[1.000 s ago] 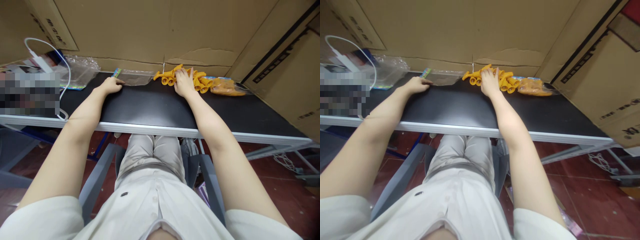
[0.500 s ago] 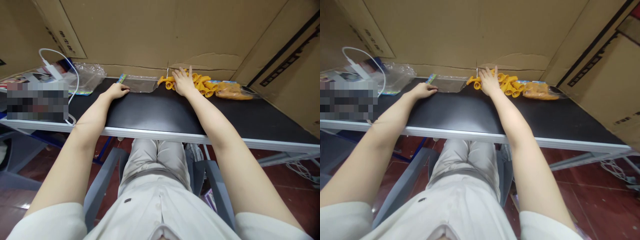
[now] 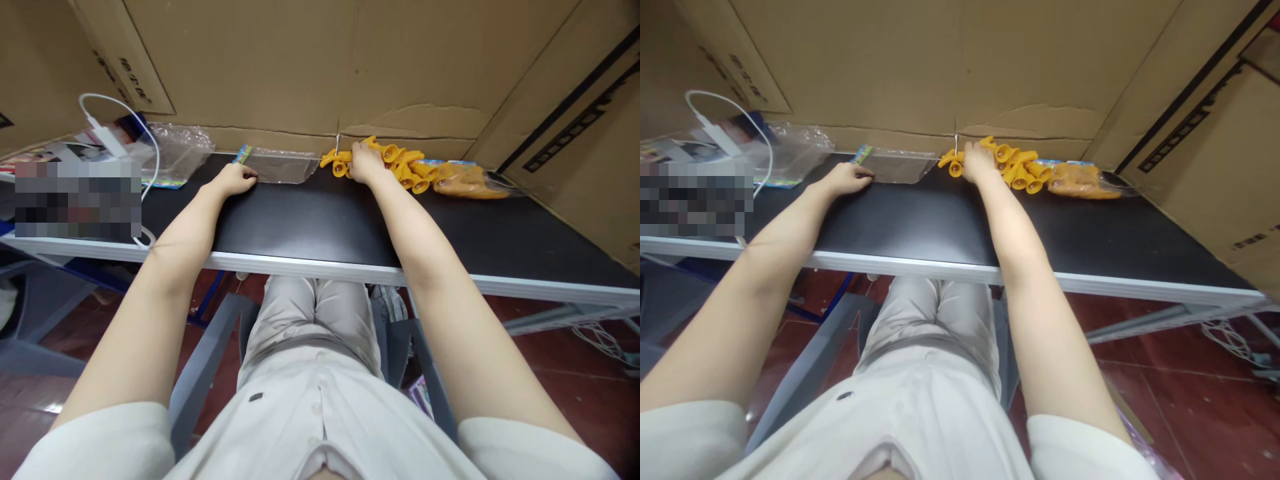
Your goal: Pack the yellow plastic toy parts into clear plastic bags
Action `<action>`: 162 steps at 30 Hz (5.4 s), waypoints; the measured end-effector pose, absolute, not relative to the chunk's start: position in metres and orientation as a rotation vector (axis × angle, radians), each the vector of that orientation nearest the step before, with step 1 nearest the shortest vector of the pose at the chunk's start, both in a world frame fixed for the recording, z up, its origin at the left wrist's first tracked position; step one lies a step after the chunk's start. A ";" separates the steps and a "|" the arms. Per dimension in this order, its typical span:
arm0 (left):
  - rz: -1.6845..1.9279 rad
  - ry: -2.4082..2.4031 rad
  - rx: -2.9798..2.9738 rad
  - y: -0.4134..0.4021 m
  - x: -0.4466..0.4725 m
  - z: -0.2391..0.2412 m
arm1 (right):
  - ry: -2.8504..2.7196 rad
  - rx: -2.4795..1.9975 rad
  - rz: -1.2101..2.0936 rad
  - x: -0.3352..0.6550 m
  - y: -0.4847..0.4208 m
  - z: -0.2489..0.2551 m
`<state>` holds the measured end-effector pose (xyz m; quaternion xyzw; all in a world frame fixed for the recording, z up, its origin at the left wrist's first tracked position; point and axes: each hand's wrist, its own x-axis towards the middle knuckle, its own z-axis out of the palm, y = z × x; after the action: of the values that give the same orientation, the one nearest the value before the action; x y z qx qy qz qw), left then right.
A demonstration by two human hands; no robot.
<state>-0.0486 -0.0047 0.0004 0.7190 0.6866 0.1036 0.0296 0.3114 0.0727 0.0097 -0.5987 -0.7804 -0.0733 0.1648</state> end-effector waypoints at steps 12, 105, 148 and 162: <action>0.468 2.067 2.264 0.014 -0.065 -0.012 | -2.028 -1.575 -0.039 0.315 0.055 0.037; 0.339 1.617 3.009 -0.015 0.022 -0.016 | -2.314 -1.329 0.236 0.310 0.000 0.004; 1.037 2.047 1.617 -0.006 -0.043 0.004 | -2.291 -1.214 0.325 0.296 0.000 -0.003; 1.404 1.591 1.102 -0.017 -0.023 0.018 | -2.231 -1.110 0.199 0.296 -0.002 0.006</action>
<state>-0.0226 -0.0169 0.0184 0.4289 0.6192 0.5462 0.3664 0.2962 -0.0016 0.0057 -0.4214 -0.8470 0.0755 0.3152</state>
